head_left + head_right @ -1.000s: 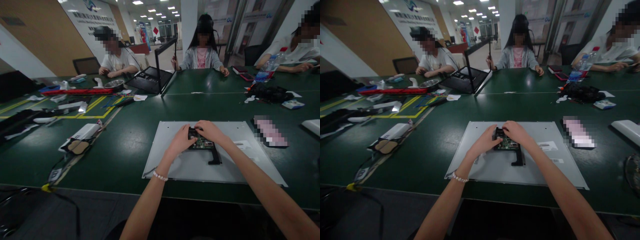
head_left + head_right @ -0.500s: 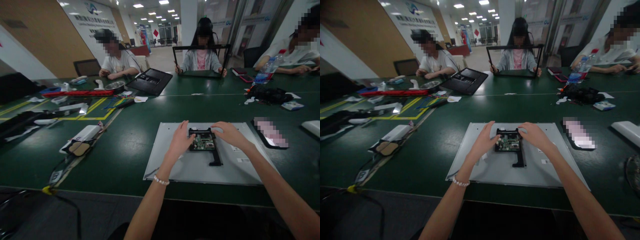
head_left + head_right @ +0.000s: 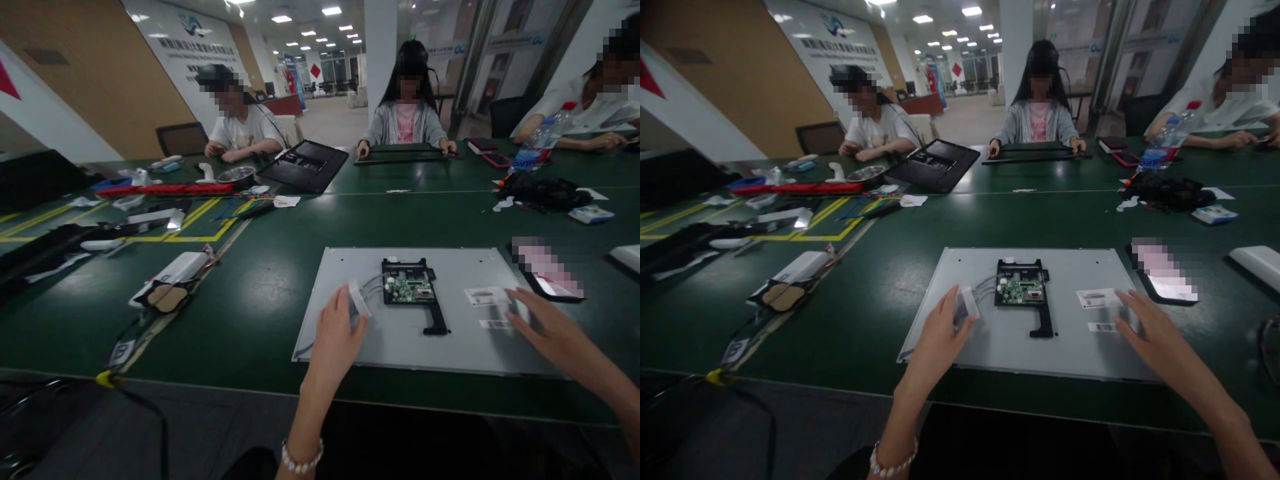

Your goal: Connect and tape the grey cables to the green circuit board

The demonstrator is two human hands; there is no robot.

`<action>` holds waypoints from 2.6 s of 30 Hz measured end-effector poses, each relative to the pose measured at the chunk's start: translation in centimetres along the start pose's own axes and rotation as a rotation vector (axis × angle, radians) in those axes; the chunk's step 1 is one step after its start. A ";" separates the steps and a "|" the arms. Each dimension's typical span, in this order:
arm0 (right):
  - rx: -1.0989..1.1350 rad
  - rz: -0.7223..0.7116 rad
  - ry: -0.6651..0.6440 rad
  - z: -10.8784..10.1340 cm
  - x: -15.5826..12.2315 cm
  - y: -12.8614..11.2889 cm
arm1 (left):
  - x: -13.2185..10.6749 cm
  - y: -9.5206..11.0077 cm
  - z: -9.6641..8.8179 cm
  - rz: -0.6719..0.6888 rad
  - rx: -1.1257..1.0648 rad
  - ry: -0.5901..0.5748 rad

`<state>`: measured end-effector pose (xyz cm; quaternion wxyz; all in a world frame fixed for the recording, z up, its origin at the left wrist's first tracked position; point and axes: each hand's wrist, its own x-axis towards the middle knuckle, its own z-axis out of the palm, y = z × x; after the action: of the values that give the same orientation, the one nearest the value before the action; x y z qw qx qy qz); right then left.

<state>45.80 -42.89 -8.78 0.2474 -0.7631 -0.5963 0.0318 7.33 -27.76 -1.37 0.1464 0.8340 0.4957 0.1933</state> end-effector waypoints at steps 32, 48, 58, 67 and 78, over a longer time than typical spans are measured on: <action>-0.103 -0.033 0.070 2.4 -1.8 -3.1 | -0.5 -2.8 2.1 -0.002 0.105 0.150; -0.110 -0.025 0.064 2.6 -2.1 -3.2 | -0.6 -2.2 1.9 0.114 0.050 0.329; -0.171 -0.010 0.076 2.1 -2.2 -3.4 | -0.9 -1.2 2.0 0.160 0.122 0.230; -0.164 -0.019 0.065 1.9 -2.3 -3.4 | 0.3 -0.5 0.8 0.126 0.213 0.121; -0.141 -0.028 0.074 2.0 -2.2 -3.4 | 0.9 -3.0 -0.7 0.046 0.202 0.171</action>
<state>41.44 -43.68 -9.69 0.2154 -0.7710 -0.5979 -0.0421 5.08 -25.54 -1.87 0.0141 0.8361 0.5039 0.2163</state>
